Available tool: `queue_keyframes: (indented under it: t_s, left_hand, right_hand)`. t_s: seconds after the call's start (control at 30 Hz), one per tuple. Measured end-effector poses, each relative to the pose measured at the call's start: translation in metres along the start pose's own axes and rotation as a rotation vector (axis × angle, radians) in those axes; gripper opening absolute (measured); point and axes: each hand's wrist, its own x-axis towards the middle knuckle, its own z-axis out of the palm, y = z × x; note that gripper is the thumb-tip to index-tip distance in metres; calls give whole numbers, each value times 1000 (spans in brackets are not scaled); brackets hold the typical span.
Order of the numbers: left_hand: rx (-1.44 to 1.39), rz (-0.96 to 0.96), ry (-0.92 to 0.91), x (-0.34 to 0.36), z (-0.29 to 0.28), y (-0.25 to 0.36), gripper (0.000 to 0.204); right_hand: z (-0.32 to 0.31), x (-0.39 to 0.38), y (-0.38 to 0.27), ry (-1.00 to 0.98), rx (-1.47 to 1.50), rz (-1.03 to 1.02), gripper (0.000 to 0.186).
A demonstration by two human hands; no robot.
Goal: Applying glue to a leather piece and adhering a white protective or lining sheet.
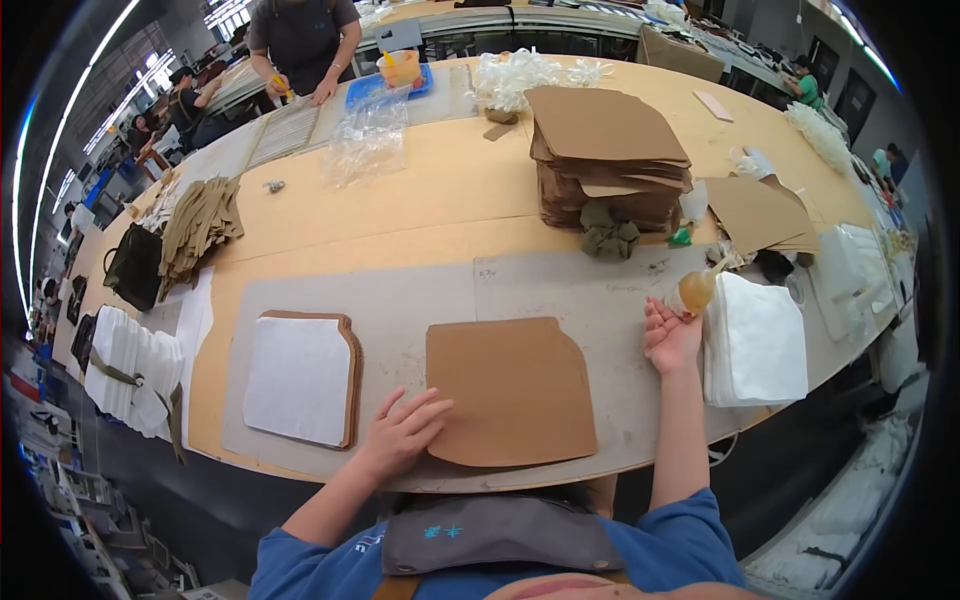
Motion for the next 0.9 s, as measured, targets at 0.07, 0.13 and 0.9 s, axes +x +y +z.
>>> queue_keyframes:
  t_s: [0.07, 0.13, 0.9]
  left_hand:
    - [-28, -47, -8, -6, -1, 1, 16]
    - [-38, -83, 2, -7, -3, 4, 15]
    - [-112, -106, 278, 8, -38, 29, 39]
  right_hand:
    - [1, 1, -2, -132, 58, 69, 99]
    - [4, -3, -3, -122, 62, 71, 94]
    - [63, -19, -18, 398, -2172, -597, 71]
